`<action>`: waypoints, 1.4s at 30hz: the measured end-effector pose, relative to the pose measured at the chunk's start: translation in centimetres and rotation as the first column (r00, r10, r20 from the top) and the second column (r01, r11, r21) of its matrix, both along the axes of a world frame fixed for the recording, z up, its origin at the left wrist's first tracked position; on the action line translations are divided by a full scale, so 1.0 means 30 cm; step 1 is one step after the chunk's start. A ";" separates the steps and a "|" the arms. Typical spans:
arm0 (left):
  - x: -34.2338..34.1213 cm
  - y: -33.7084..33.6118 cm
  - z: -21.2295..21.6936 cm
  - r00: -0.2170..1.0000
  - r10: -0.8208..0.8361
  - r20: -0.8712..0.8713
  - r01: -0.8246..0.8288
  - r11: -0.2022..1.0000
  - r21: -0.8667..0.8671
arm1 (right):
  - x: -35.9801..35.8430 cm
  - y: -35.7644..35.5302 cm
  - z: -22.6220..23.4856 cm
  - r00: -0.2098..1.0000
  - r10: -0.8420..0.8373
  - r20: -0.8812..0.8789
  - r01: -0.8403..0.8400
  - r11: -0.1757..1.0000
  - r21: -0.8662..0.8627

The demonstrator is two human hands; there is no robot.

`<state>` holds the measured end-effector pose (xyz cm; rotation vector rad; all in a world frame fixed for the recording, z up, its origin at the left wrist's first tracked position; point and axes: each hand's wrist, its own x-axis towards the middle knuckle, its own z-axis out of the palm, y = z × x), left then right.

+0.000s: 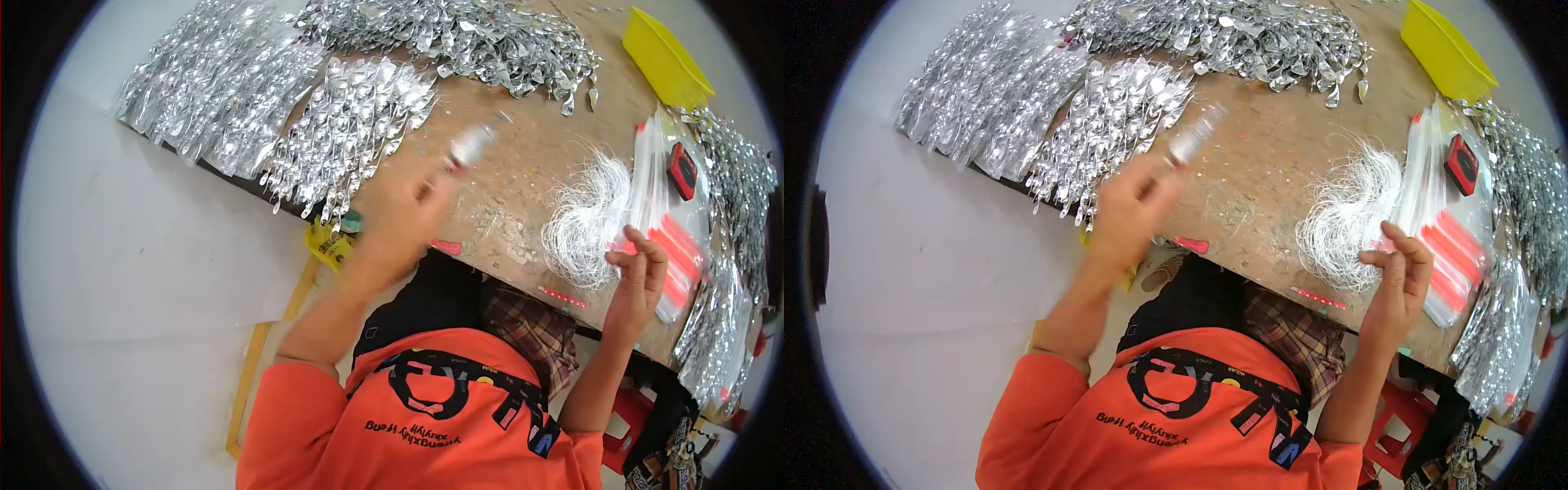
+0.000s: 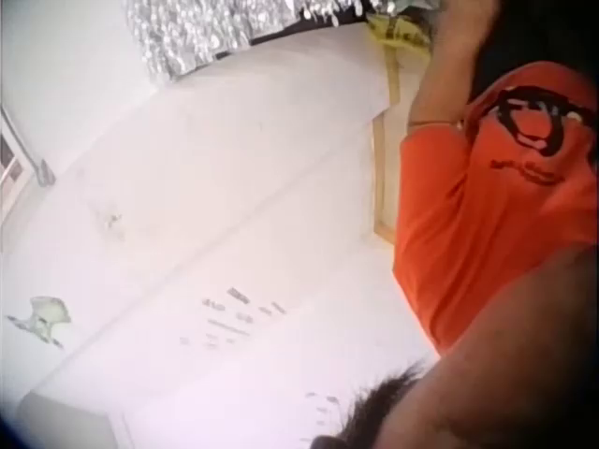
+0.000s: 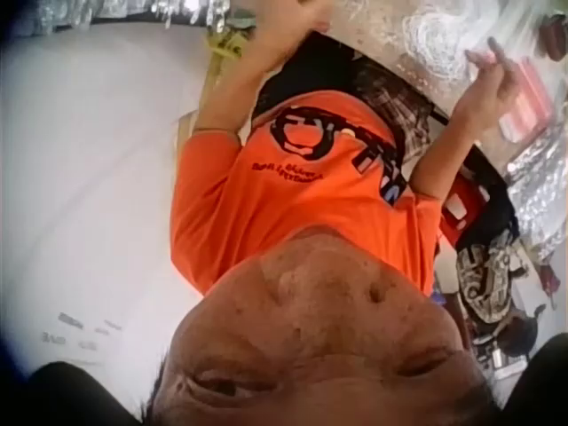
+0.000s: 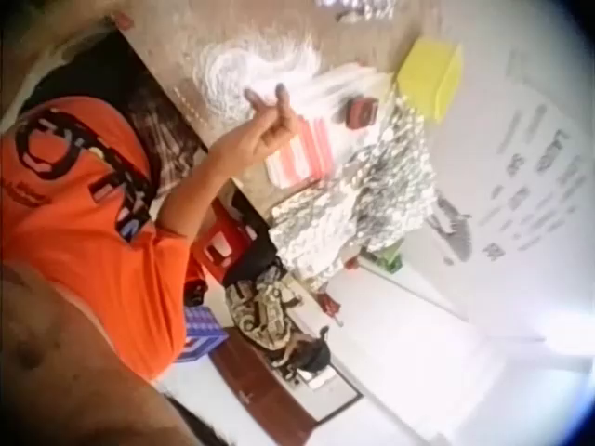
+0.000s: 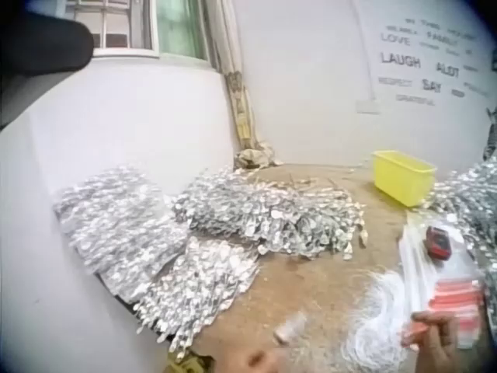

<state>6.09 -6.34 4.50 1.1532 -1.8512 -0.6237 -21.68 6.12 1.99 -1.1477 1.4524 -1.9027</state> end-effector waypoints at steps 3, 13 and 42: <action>0.156 -0.206 0.075 0.894 0.320 0.313 -0.284 0.946 -0.156 | 0.033 0.012 -0.009 0.998 0.045 -0.053 -0.040 0.996 0.078; 0.276 -0.555 -0.013 0.692 0.351 0.630 -0.315 0.933 -0.174 | 0.052 0.012 -0.103 0.992 0.114 -0.059 -0.099 0.971 0.220; -0.393 -0.651 -0.074 0.973 -0.074 0.217 0.224 0.521 -0.823 | 0.075 0.024 -0.221 0.920 0.015 -0.391 0.103 0.955 0.279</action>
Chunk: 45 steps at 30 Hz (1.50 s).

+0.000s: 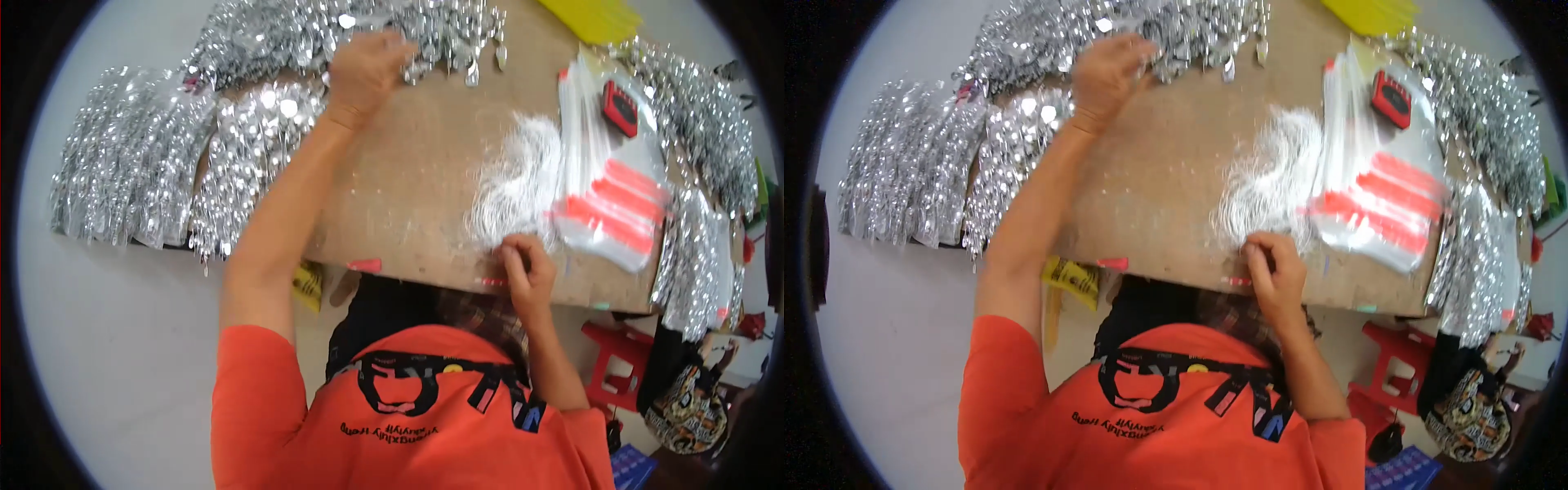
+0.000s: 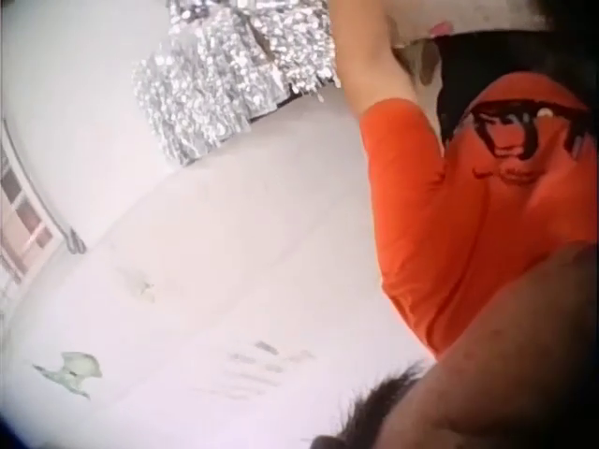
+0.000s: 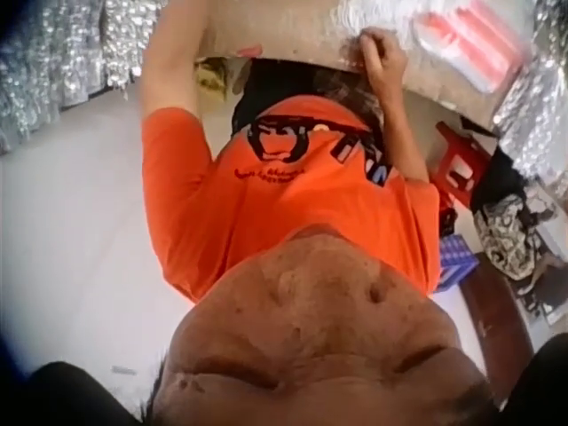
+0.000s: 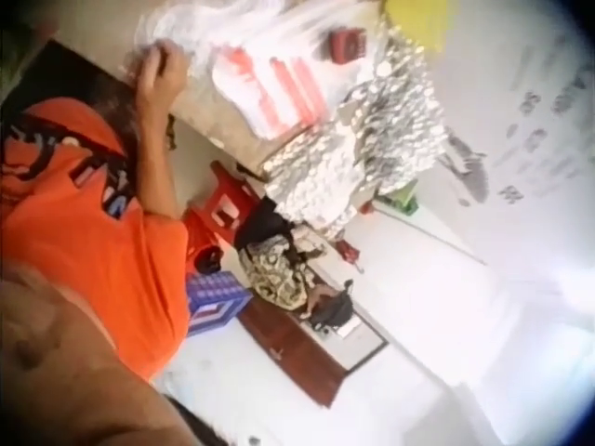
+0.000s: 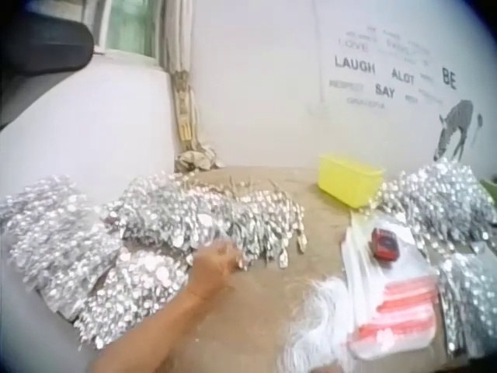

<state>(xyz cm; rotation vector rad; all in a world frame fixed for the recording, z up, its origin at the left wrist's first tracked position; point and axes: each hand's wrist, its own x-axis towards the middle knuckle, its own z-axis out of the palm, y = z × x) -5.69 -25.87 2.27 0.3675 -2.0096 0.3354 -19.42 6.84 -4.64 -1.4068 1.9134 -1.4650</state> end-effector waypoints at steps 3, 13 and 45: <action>0.077 0.163 0.141 0.965 -0.057 -0.256 0.124 0.958 0.257 | -0.005 -0.006 0.023 0.999 -0.018 0.035 0.019 0.999 -0.027; 0.447 0.487 0.409 0.593 -0.203 -0.779 0.710 0.588 0.388 | -0.040 -0.019 0.062 0.980 0.085 -0.178 -0.090 0.996 -0.019; 0.311 0.763 -0.026 0.861 0.093 -0.500 0.504 -0.287 0.815 | -0.156 -0.469 0.057 0.428 0.179 -0.886 -0.146 0.981 0.128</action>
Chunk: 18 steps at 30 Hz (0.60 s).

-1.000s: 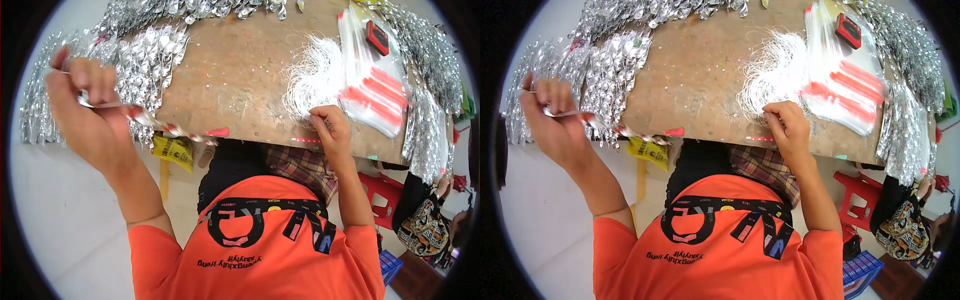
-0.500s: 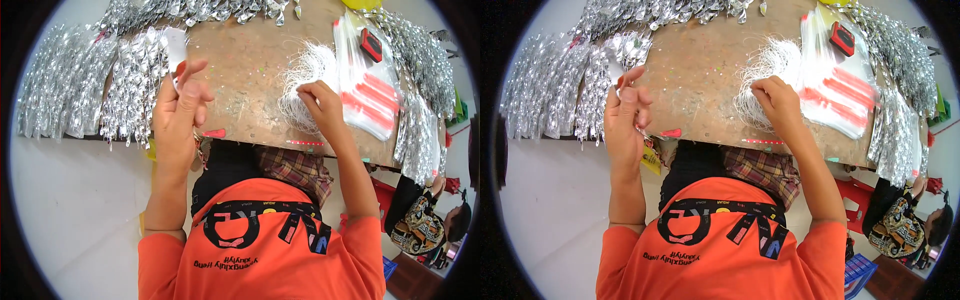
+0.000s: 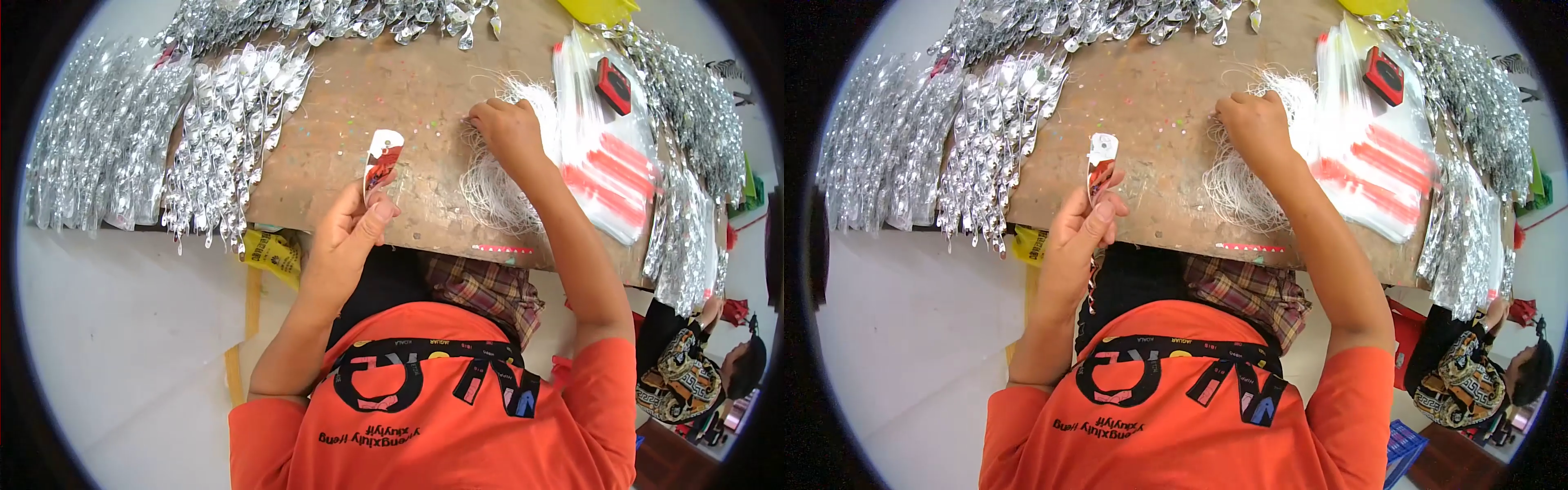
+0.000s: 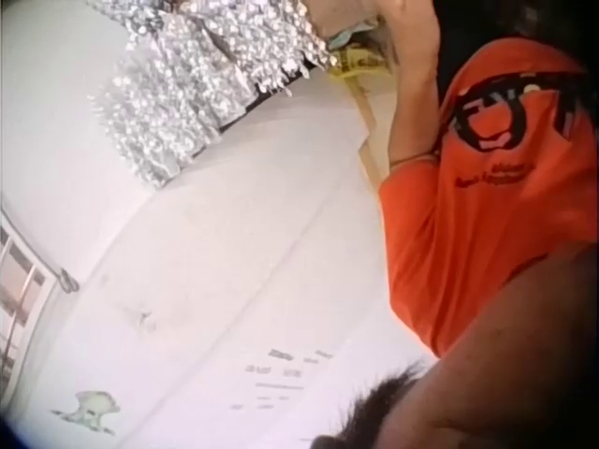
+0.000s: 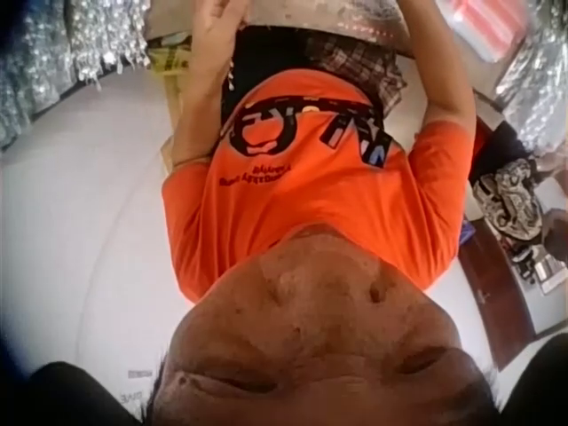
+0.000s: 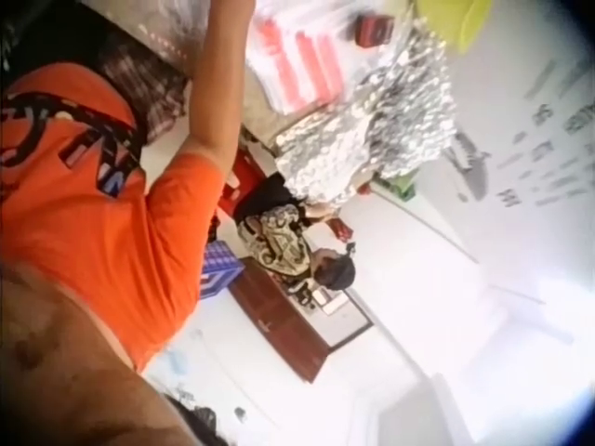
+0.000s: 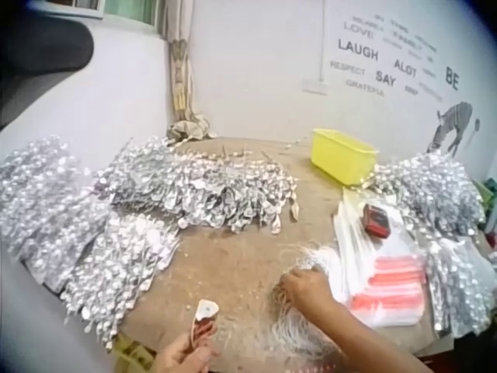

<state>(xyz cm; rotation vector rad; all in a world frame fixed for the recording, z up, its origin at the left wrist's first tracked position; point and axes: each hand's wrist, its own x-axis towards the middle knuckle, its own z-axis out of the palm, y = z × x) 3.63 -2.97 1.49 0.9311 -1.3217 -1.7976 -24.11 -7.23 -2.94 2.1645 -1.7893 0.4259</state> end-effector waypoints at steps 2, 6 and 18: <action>0.001 -0.003 -0.007 1.000 -0.001 0.001 0.001 1.000 -0.003 | 0.003 -0.008 0.014 0.999 0.041 -0.026 -0.040 0.999 0.010; -0.002 -0.006 -0.042 0.999 -0.031 0.005 0.031 0.999 0.006 | -0.001 -0.011 0.006 0.996 0.066 -0.061 -0.065 0.998 0.011; -0.036 0.043 -0.049 0.991 -0.136 -0.008 0.136 0.990 0.025 | 0.157 0.230 0.198 0.490 -0.218 0.844 0.070 0.975 0.211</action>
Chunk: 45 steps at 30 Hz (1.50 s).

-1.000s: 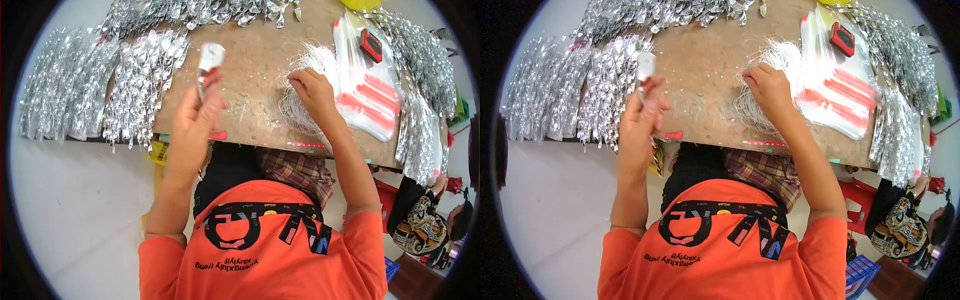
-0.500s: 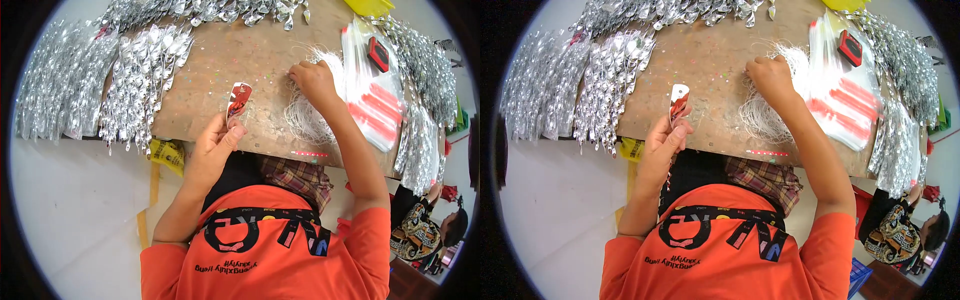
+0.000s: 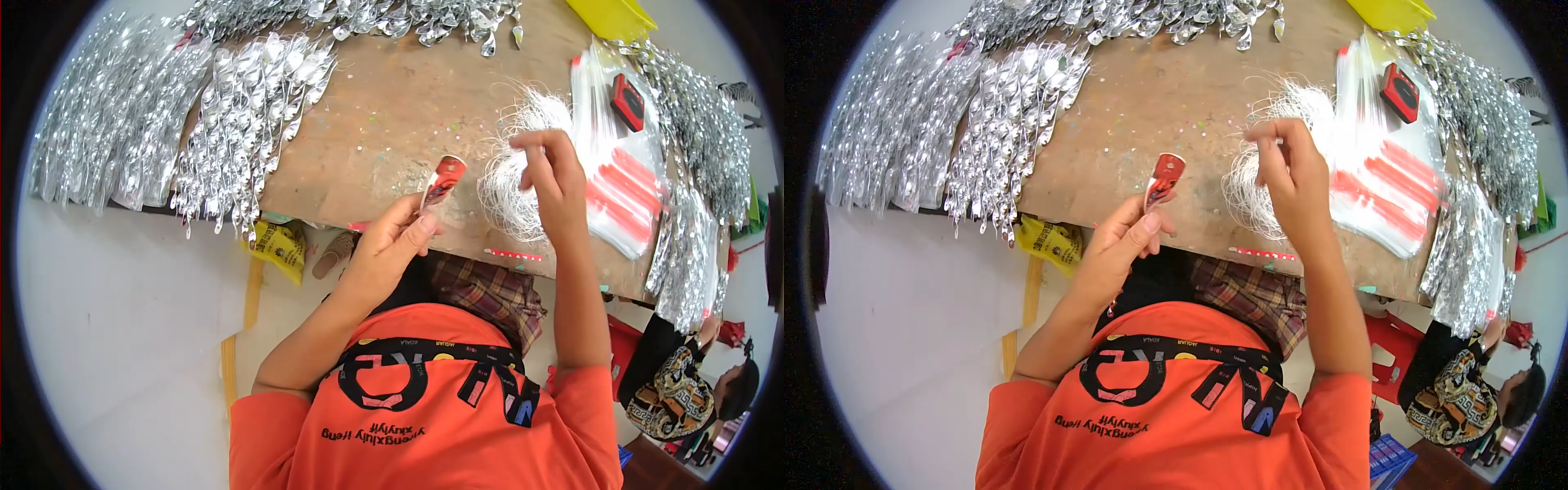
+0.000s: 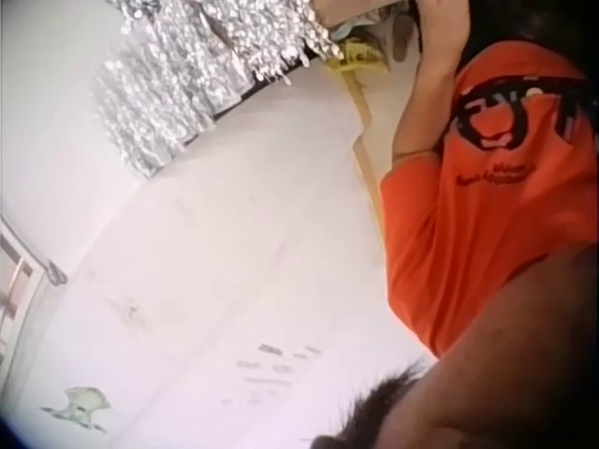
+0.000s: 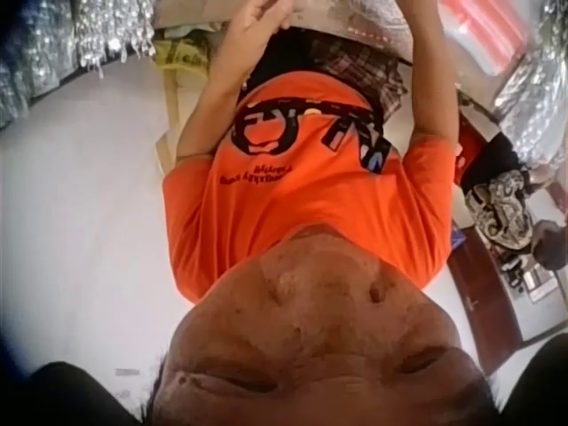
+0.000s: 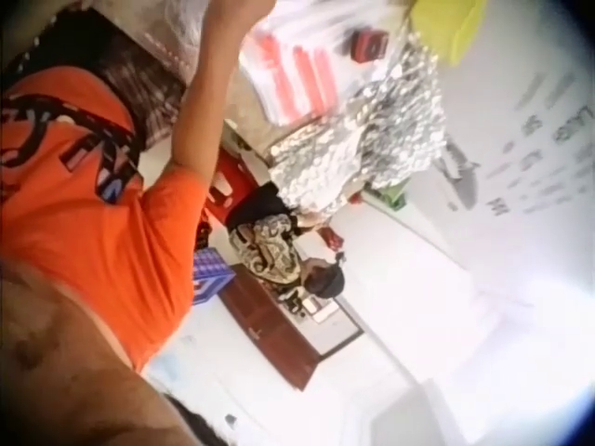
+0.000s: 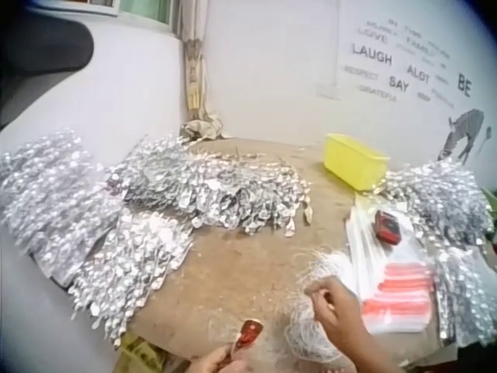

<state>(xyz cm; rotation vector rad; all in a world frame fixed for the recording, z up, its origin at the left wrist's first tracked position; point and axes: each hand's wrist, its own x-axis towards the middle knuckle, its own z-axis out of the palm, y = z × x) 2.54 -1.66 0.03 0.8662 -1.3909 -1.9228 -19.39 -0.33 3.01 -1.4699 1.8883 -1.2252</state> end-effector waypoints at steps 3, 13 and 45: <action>-0.020 0.012 -0.004 0.996 -0.090 0.019 0.090 0.996 0.015 | 0.078 0.116 0.035 0.882 0.150 0.446 -0.082 0.982 -0.168; -0.046 0.055 0.017 0.991 -0.135 -0.003 0.134 0.989 -0.060 | 0.120 0.192 0.018 0.697 0.191 0.691 -0.086 0.979 -0.183; -0.046 0.061 -0.008 0.991 -0.127 -0.031 0.120 0.978 -0.170 | 0.118 0.170 0.007 0.619 0.180 0.764 -0.142 0.983 -0.116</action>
